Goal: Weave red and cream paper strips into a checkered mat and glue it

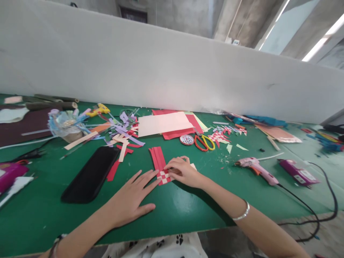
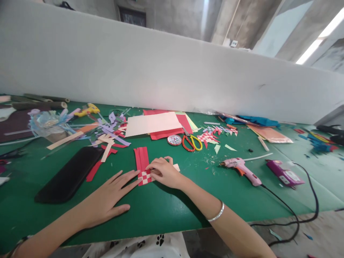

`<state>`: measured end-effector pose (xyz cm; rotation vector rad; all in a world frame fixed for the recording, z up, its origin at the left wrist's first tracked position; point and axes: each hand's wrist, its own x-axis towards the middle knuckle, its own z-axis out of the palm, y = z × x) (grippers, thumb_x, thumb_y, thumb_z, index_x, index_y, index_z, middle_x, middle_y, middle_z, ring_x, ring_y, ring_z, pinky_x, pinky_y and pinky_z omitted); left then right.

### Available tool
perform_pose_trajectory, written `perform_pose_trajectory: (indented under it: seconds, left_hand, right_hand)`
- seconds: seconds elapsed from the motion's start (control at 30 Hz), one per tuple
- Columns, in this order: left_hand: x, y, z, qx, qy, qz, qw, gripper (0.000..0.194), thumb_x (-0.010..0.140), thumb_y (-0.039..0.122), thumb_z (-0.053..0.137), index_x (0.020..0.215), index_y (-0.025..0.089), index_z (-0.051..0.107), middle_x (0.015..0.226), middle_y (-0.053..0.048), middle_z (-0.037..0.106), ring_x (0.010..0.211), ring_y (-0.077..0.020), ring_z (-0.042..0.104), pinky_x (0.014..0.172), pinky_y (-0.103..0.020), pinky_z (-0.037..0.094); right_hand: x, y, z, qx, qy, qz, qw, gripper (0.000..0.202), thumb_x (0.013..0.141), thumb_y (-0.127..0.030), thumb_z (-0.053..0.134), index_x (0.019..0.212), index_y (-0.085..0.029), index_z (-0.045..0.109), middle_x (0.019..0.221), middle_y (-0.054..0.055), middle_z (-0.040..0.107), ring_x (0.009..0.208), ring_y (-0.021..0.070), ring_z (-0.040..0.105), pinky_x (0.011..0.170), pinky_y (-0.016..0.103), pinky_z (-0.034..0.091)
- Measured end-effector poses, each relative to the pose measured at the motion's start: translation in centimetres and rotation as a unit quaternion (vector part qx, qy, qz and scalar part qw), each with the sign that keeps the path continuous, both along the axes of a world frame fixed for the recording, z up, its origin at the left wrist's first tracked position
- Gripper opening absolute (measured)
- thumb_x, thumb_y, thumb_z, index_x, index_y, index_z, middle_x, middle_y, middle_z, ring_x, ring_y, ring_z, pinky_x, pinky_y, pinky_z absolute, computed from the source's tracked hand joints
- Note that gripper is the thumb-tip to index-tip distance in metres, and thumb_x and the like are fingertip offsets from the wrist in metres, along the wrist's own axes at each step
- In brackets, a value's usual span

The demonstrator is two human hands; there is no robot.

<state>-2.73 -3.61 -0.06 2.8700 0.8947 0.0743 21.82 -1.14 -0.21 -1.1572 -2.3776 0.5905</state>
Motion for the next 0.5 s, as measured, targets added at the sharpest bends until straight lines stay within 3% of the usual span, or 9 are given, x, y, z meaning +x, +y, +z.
perform_pose_trajectory:
  seconds: [0.2, 0.5]
  left_hand:
    - [-0.24, 0.07, -0.23, -0.025, 0.001, 0.0, 1.0, 0.063, 0.088, 0.056, 0.035, 0.142, 0.031, 0.016, 0.147, -0.003, 0.022, 0.132, -0.0277, 0.026, 0.107, -0.048, 0.019]
    - [-0.18, 0.2, 0.09, -0.059, 0.005, -0.003, 0.998, 0.071, 0.084, 0.061, 0.039, 0.142, 0.03, 0.013, 0.148, -0.003, 0.018, 0.134, -0.0278, 0.021, 0.108, -0.051, 0.012]
  right_hand:
    - [0.31, -0.14, -0.01, 0.024, -0.023, 0.024, 0.999, 0.017, 0.085, -0.028, 0.053, 0.1, -0.023, 0.059, 0.101, 0.004, 0.059, 0.096, 0.0161, 0.05, 0.088, 0.034, 0.028]
    - [0.41, -0.23, -0.07, 0.044, -0.058, 0.05, 0.996, 0.018, 0.086, -0.025, 0.049, 0.099, -0.024, 0.061, 0.103, 0.004, 0.058, 0.096, 0.0161, 0.049, 0.086, 0.034, 0.031]
